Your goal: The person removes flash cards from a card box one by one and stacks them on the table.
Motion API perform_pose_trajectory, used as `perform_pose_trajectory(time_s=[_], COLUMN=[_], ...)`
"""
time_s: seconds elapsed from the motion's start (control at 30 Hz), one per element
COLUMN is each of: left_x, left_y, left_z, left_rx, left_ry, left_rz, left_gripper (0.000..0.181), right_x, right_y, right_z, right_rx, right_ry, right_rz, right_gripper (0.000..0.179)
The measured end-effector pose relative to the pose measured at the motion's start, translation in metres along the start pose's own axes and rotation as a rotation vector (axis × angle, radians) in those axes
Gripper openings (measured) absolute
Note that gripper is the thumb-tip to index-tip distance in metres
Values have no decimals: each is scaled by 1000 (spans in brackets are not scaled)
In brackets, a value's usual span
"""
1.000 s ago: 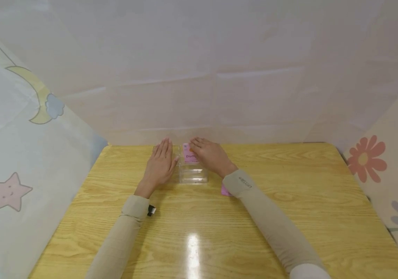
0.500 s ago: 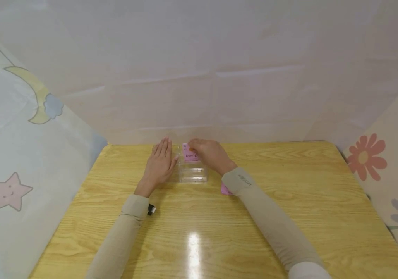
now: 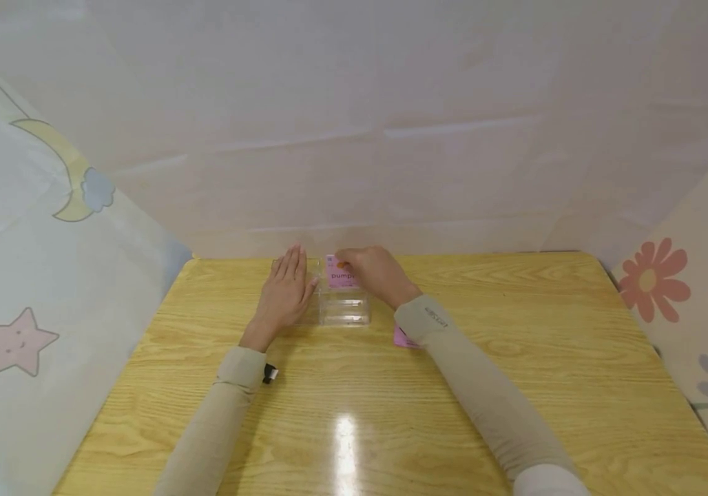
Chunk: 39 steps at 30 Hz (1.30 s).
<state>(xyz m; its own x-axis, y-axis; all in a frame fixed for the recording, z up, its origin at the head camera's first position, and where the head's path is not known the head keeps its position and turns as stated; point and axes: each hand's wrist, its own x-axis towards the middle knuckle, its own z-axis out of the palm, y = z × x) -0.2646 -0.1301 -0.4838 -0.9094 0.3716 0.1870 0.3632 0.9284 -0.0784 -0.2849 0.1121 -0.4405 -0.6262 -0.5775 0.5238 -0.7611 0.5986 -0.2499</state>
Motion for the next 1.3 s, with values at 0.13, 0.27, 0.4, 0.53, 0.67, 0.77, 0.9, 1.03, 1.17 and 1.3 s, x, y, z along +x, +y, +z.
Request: perform_pose_trajectory(time_s=[0.13,0.27,0.4,0.53,0.67,0.77,0.9,1.03,1.17,1.3], left_x=[0,1,1,1,0,0,0,0,0,0], left_y=[0,2,2,2,2,2,2,2,2,3], left_z=[-1,-3,-3,-3,-3,-3,-2,-2,-2,-2], left_rx=[-4,-9,-11,-10,-9,-18,-16,-5,-6,1], left_ry=[0,-5,-4,3,-1,-10,-11,-16,-24,-24], left_rz=[-1,-4,-2,1,0,-4,-7,-9,-16,-15], left_gripper=[74,73,73,73,73,73,73,74,74,74], right_x=[2,3,5,6,7,9,13,15,16,17], right_y=[1,1,0,-3,-4,-5,-6,-7,-7,-7], right_z=[-2,-4,-6,-9,-11,-12,-16,-19,-21,-25], right_rx=[-5,0,9,18,34,51,84,93,80,59], right_ry=[-19,-42,-62,-68,-74,-101,-149,-178,-180,-157], right_rz=[8,20,39,57,71,89,115,119,119,135], right_gripper=[27,28,28,28,26,25,23,23,25,27])
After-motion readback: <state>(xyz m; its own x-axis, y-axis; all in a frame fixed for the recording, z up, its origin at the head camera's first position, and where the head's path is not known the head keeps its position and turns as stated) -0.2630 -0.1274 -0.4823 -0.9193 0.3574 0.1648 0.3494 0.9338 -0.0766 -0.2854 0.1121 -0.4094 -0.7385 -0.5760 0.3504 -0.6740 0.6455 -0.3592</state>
